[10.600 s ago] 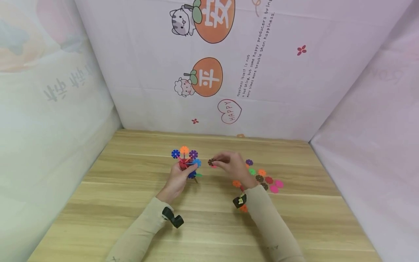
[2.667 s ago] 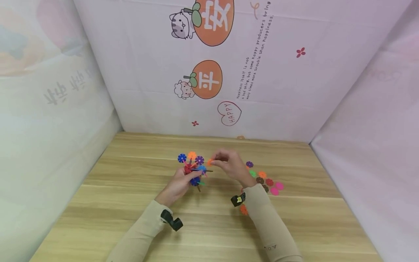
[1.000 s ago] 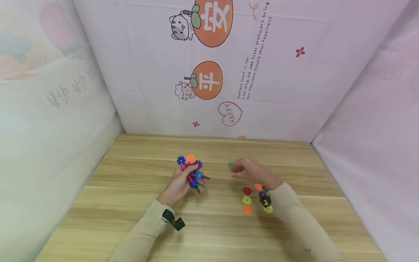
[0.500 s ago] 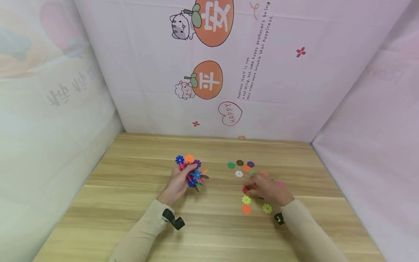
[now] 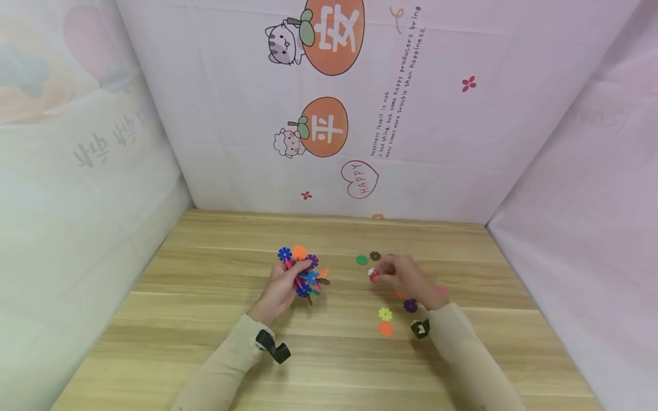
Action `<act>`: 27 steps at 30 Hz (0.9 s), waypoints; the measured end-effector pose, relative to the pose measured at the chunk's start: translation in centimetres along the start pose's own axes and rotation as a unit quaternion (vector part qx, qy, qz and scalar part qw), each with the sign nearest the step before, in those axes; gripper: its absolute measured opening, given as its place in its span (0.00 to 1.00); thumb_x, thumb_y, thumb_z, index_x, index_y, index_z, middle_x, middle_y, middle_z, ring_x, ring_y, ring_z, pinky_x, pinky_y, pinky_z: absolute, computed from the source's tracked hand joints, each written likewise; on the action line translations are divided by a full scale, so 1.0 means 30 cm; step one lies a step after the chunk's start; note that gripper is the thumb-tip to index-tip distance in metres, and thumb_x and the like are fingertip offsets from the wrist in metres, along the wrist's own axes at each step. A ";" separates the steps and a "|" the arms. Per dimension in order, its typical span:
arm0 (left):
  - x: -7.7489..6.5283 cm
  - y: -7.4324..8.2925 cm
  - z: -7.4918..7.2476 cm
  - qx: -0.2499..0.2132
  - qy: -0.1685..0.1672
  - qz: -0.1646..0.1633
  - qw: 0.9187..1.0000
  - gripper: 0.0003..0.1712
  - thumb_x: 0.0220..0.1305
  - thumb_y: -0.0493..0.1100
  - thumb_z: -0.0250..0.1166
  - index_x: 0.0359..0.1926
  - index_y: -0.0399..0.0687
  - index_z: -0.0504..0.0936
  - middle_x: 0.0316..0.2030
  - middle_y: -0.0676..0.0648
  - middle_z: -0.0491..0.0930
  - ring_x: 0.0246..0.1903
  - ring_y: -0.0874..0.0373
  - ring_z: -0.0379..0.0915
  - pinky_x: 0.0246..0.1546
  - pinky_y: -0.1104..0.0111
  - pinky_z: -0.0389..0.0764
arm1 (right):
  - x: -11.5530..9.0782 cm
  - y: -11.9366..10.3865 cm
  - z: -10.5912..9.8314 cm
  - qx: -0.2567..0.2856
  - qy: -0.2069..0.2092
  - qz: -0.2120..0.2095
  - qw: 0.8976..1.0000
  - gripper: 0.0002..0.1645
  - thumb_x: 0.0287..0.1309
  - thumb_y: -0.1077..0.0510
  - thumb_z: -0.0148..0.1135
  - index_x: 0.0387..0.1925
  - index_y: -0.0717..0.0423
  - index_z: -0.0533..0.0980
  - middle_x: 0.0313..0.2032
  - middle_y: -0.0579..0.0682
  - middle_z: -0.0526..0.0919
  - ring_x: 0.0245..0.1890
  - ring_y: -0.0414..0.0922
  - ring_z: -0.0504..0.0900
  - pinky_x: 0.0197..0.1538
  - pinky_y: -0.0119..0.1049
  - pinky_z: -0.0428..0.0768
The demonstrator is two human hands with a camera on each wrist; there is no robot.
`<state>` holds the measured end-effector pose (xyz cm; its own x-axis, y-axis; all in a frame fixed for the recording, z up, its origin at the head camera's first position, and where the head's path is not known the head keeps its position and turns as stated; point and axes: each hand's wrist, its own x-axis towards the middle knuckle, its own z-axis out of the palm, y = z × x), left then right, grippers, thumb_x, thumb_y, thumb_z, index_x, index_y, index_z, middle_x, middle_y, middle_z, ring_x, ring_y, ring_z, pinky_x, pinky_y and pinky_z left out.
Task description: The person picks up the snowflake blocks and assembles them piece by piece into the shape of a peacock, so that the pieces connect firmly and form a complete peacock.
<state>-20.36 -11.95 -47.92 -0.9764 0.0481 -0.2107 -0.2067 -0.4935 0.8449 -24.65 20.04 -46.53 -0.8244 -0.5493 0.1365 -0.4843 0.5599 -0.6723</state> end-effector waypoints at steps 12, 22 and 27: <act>-0.010 -0.007 -0.001 0.028 -0.040 0.005 0.999 0.07 0.77 0.38 0.62 0.52 0.44 0.77 0.41 0.54 0.89 0.44 0.61 0.90 0.52 0.72 0.87 | 0.186 -0.165 0.078 0.073 0.101 -0.037 0.992 0.04 0.64 0.59 0.74 0.41 0.52 0.88 0.38 0.50 0.93 0.35 0.39 0.89 0.39 0.28 0.87; -0.015 0.001 -0.001 0.034 -0.035 -0.007 0.999 0.08 0.77 0.40 0.63 0.52 0.44 0.79 0.43 0.53 0.88 0.53 0.55 0.87 0.50 0.73 0.88 | 0.231 -0.212 0.116 0.087 0.109 -0.135 0.981 0.04 0.63 0.63 0.74 0.39 0.53 0.89 0.38 0.51 0.93 0.39 0.43 0.92 0.47 0.34 0.91; -0.012 0.000 -0.001 0.027 -0.035 -0.007 0.999 0.04 0.77 0.39 0.63 0.47 0.46 0.82 0.41 0.53 0.88 0.48 0.58 0.88 0.48 0.74 0.88 | 0.238 -0.236 0.114 0.025 0.109 -0.192 0.975 0.07 0.60 0.66 0.75 0.38 0.53 0.89 0.38 0.49 0.93 0.39 0.44 0.92 0.46 0.33 0.90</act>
<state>-20.01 -12.00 -47.85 -0.9751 0.1156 -0.1894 -0.2213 -0.4452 0.8677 -26.11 10.05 -43.28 -0.6305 -0.5639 0.5333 -0.7593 0.3058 -0.5744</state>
